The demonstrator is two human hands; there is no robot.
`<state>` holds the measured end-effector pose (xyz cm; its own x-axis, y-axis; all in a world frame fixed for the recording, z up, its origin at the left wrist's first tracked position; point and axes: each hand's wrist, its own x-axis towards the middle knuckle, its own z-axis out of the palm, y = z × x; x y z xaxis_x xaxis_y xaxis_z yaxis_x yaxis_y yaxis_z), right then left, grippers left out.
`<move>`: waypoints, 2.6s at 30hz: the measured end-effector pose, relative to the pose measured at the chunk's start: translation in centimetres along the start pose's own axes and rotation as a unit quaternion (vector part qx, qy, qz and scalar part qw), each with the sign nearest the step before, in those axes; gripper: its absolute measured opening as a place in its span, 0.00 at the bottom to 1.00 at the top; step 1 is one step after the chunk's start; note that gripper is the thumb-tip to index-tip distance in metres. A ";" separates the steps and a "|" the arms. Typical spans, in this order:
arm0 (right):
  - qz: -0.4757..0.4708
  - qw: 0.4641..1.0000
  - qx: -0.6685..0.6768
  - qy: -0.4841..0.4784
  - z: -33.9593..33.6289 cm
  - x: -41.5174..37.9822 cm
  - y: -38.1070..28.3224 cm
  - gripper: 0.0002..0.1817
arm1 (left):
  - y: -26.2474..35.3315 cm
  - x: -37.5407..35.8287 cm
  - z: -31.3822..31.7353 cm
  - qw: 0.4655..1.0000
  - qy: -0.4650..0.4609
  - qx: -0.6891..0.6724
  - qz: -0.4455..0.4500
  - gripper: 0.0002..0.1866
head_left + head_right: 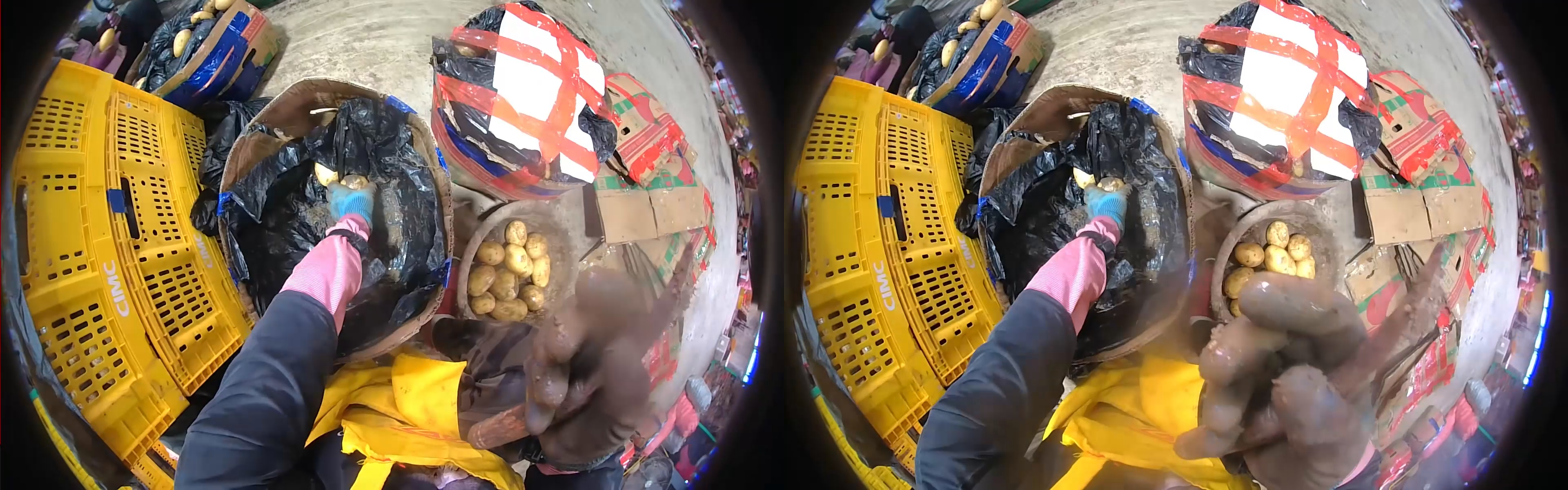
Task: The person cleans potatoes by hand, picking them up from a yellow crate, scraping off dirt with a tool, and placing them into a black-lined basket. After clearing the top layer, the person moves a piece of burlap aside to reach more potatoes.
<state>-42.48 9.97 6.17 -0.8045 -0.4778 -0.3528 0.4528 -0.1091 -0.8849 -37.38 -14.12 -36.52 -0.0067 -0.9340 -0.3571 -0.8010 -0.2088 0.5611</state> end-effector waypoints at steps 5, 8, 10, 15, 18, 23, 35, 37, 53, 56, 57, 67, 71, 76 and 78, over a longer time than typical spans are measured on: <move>0.076 0.996 0.021 -0.047 1.7 -0.4 -0.7 0.24 | -0.2 -2.1 -3.6 0.977 -0.051 -0.202 0.040 0.45; 0.122 0.983 0.010 -0.134 2.2 -1.3 -0.1 0.24 | -1.5 -5.0 -6.4 0.877 -0.151 -0.450 0.079 0.38; 0.151 0.965 -0.030 -0.213 2.4 -1.5 0.9 0.23 | 1.0 -9.4 -12.8 0.842 -0.203 -0.491 0.096 0.38; 0.075 0.946 -0.073 -0.308 3.0 -2.3 6.7 0.22 | 2.2 -16.3 -27.4 0.881 -0.116 -0.242 0.391 0.49; -0.082 0.901 -0.254 -0.343 3.2 -1.9 8.4 0.25 | 2.0 -19.1 -35.6 0.834 -0.211 -0.267 0.436 0.48; -0.337 0.746 -0.495 -0.290 4.6 -3.9 11.0 0.27 | -0.6 -21.4 -42.0 0.811 -0.262 -0.232 0.470 0.52; -0.341 0.599 -0.609 -0.393 5.7 -6.9 12.9 0.16 | -3.2 -19.8 -41.1 0.839 -0.170 -0.175 0.486 0.49; -0.369 0.629 -0.560 -0.392 5.3 -7.5 13.1 0.16 | -2.7 -19.5 -41.2 0.838 -0.134 -0.143 0.509 0.49; -0.387 0.688 -0.502 -0.355 5.5 -5.7 13.4 0.18 | -3.1 -19.1 -39.5 0.853 -0.195 -0.288 0.389 0.48; -0.161 0.845 -0.304 -0.410 5.5 -4.4 14.1 0.16 | -2.6 -20.6 -40.0 0.789 -0.311 -0.452 0.277 0.54; -0.003 0.863 -0.257 -0.434 5.7 -4.7 12.9 0.17 | -2.3 -21.0 -39.8 0.768 -0.316 -0.475 0.292 0.55; 0.069 0.912 -0.008 -0.404 6.9 -7.7 12.0 0.29 | -2.5 -22.1 -38.5 0.753 -0.283 -0.433 0.407 0.52; 0.012 0.935 -0.048 -0.350 7.2 -8.4 11.9 0.31 | -2.6 -22.1 -38.8 0.758 -0.320 -0.447 0.350 0.52; 0.001 0.940 -0.015 -0.342 6.7 -8.5 11.7 0.27 | -2.3 -22.5 -39.4 0.769 -0.329 -0.451 0.311 0.54; 0.021 0.939 -0.003 -0.343 6.5 -8.3 11.7 0.25 | -2.5 -22.6 -39.4 0.767 -0.322 -0.460 0.311 0.55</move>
<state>-27.99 6.99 0.76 -0.3475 -0.9313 -0.1095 0.4737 -0.0736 -0.8776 -11.69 -3.94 -0.45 -0.7475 -0.6611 0.0644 0.2358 -0.1735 0.9562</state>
